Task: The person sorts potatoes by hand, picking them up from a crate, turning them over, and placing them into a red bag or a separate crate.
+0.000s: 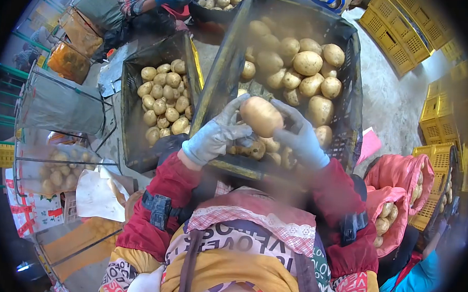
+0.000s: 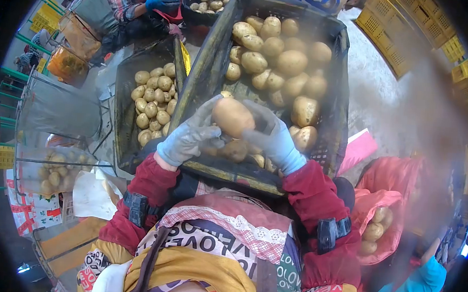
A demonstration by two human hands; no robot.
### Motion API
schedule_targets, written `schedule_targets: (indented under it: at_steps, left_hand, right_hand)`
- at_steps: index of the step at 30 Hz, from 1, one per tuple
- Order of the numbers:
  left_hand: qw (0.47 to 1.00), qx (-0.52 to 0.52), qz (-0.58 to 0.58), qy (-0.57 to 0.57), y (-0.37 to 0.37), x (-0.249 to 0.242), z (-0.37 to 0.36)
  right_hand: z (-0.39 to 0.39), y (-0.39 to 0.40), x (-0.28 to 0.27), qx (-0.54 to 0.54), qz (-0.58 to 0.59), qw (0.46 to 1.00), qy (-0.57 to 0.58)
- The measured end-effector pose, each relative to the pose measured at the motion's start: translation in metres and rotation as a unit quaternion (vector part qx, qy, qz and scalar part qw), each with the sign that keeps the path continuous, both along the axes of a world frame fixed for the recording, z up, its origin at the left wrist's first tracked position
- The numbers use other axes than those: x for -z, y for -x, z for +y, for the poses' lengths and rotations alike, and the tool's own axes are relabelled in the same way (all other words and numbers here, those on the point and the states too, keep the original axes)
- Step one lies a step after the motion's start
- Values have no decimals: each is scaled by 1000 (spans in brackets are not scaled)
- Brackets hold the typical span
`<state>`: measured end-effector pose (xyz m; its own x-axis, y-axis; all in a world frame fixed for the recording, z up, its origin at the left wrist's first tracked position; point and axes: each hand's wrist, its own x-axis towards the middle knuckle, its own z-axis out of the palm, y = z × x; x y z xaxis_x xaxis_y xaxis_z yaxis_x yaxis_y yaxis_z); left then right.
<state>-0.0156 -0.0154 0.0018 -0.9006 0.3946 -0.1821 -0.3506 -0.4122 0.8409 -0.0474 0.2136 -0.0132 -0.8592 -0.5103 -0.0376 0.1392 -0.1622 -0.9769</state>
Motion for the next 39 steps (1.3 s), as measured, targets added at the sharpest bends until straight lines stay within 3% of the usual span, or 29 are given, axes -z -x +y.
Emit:
schedule_targets:
  at_steps: [4, 6, 7, 9, 13, 15, 18, 21, 25, 27, 28, 30, 31, 33, 36, 39]
  left_hand:
    - [994, 30, -62, -89, 2, 2, -9]
    - [994, 12, 111, 6, 9, 25, -17]
    - [994, 10, 110, 9, 10, 31, -22]
    - [979, -4, 160, 123, 11, 35, -27]
    - [977, -19, 177, 115, 4, 19, -19]
    - [997, -27, 15, -74, 2, 4, -7]
    - [989, 16, -30, -141, 6, 3, -7]
    - [987, 22, -56, -148, 8, 1, -7]
    - [994, 24, -41, -99, 7, 7, -2]
    - [978, 29, -132, -162, 11, 8, -3]
    - [978, 30, -132, -162, 12, 8, -4]
    - [925, 94, -208, -305, 13, 10, -7]
    - [925, 94, -207, -303, 16, 14, -10]
    - [874, 140, -245, -396, 20, 18, -15]
    - [902, 71, -232, -358, 14, 5, -6]
    - [916, 77, -217, -330, 16, 15, -11]
  right_hand:
    - [-6, -2, 8, 43, 80, 995, 38]
    - [-13, -4, 9, 71, 50, 995, 50]
    - [-14, -4, 7, 69, 48, 995, 54]
    - [-13, -3, -1, -46, -102, 989, 100]
    - [-15, -10, 1, -32, -48, 996, 63]
    - [-13, -8, 3, -41, -78, 995, 46]
    - [-15, -11, 3, -11, -124, 990, 64]
    - [-21, -8, 12, 40, -48, 997, 45]
    - [-17, -5, 17, 69, -37, 997, 27]
    - [-10, 0, 18, 54, 133, 988, -61]
    - [-9, 0, 15, 55, 133, 988, -62]
    - [-9, 1, 7, 72, -127, 987, 75]
    - [-11, 1, 9, 71, -126, 987, 76]
    - [-15, -1, 14, 55, -63, 992, 98]
    - [-15, -2, 6, 58, -68, 993, 73]
    - [-12, -2, 11, 36, -76, 989, 119]
